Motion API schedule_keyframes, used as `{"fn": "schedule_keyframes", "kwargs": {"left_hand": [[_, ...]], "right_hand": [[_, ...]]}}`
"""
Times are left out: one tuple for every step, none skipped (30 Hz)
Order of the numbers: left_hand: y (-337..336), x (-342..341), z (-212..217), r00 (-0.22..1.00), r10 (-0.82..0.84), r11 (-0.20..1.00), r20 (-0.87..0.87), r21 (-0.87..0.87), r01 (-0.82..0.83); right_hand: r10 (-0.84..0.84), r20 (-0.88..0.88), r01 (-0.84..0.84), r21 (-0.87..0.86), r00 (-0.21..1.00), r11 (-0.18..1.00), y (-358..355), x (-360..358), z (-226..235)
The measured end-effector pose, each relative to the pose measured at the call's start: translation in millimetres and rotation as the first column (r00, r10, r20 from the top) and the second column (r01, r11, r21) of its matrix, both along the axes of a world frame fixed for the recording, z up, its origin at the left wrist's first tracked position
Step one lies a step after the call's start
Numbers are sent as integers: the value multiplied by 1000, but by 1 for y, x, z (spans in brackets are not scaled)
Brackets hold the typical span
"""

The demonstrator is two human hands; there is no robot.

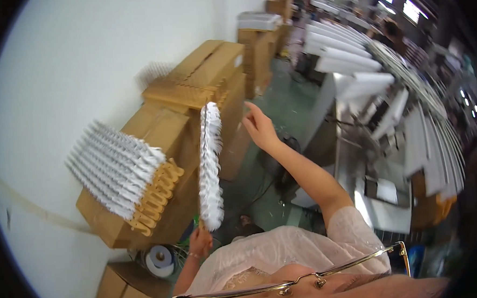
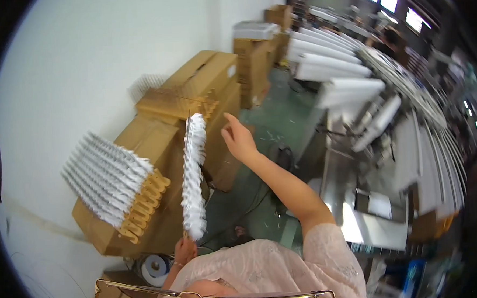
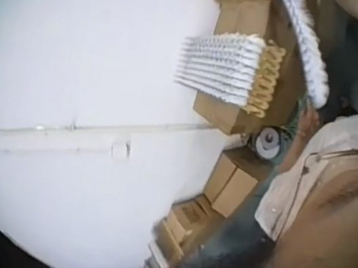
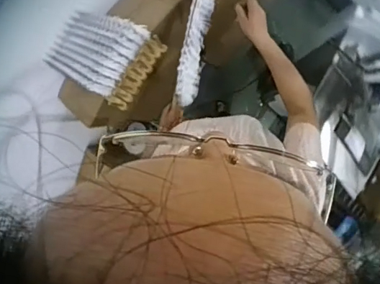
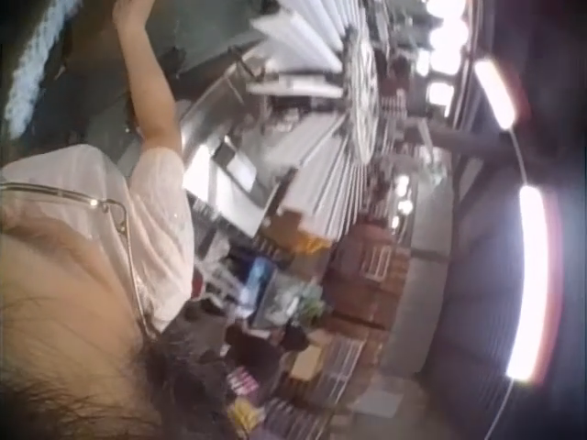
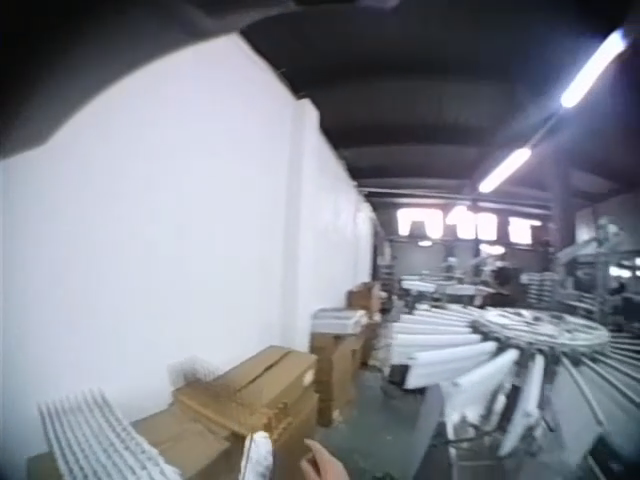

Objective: Packaging small component packets into boxes and loading strips into a rotating assembly machine.

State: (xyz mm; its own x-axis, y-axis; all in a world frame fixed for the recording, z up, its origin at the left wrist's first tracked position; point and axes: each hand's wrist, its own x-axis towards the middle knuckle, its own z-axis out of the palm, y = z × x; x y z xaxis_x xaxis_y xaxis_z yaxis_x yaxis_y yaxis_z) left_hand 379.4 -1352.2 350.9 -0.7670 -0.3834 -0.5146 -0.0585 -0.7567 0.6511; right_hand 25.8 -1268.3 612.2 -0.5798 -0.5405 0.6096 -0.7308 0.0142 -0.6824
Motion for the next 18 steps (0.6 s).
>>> {"fn": "schedule_keyframes", "kwargs": {"left_hand": [[1, 5, 18, 991, -61, 971, 118, -225, 86], [5, 8, 54, 967, -109, 879, 230, -432, 202], [9, 9, 92, 925, -165, 739, 341, -579, 345], [11, 8, 119, 877, -184, 554, 444, -690, 465], [4, 18, 116, 872, -201, 484, 446, -729, 484], [-4, 24, 109, 867, -228, 410, 443, -764, 498], [-1, 20, 127, 826, -246, 395, 507, -726, 563], [1, 16, 142, 783, -253, 377, 568, -688, 621], [-28, 33, 101, 816, -262, 277, 515, -770, 575], [-60, 42, 62, 849, -274, 186, 452, -841, 508], [-59, 21, 66, 832, -328, 158, 446, -843, 514], [-56, -1, 82, 790, -454, 178, 412, -826, 534], [-51, -22, 101, 738, -563, 198, 372, -806, 557], [-47, -44, 115, 721, -593, 179, 358, -814, 552], [-42, -74, 129, 593, -667, 129, 450, -715, 687], [-30, -102, 148, 449, -722, 59, 526, -599, 798], [9, -125, 201, 508, -779, 103, 367, -725, 681], [49, -137, 246, 550, -813, 174, 192, -821, 544]], "right_hand": [[-26, 30, 25, 28, 999, 999, 9, -4, 4], [-66, 61, 63, 55, 996, 997, 26, -10, 7], [-60, 53, 55, 81, 997, 995, 44, -15, 8], [-43, 46, 38, 107, 998, 994, 59, -17, 7], [-5, 18, 4, 85, 1000, 996, 71, -11, 8], [22, -15, -21, 69, 1000, 997, 87, -7, 9], [16, 1, -16, 65, 1000, 998, 109, -2, 12], [18, 15, -19, 60, 1000, 998, 135, 7, 20], [25, 41, -28, 91, 999, 995, 161, 17, 34], [39, 68, -47, 123, 997, 991, 183, 26, 43], [-37, 96, 30, 79, 995, 996, 210, 30, 40], [-134, 42, 130, 91, 990, 987, 248, 31, 37], [-218, -14, 218, 98, 976, 971, 287, 35, 35], [-260, 2, 260, 5, 966, 966, 318, 49, 35], [-379, -56, 382, 75, 924, 921, 354, 66, 41], [-485, -119, 498, 136, 867, 857, 387, 83, 45], [-553, -143, 567, 90, 821, 819, 416, 95, 43], [-603, -164, 616, 38, 780, 787, 441, 105, 43]]}}
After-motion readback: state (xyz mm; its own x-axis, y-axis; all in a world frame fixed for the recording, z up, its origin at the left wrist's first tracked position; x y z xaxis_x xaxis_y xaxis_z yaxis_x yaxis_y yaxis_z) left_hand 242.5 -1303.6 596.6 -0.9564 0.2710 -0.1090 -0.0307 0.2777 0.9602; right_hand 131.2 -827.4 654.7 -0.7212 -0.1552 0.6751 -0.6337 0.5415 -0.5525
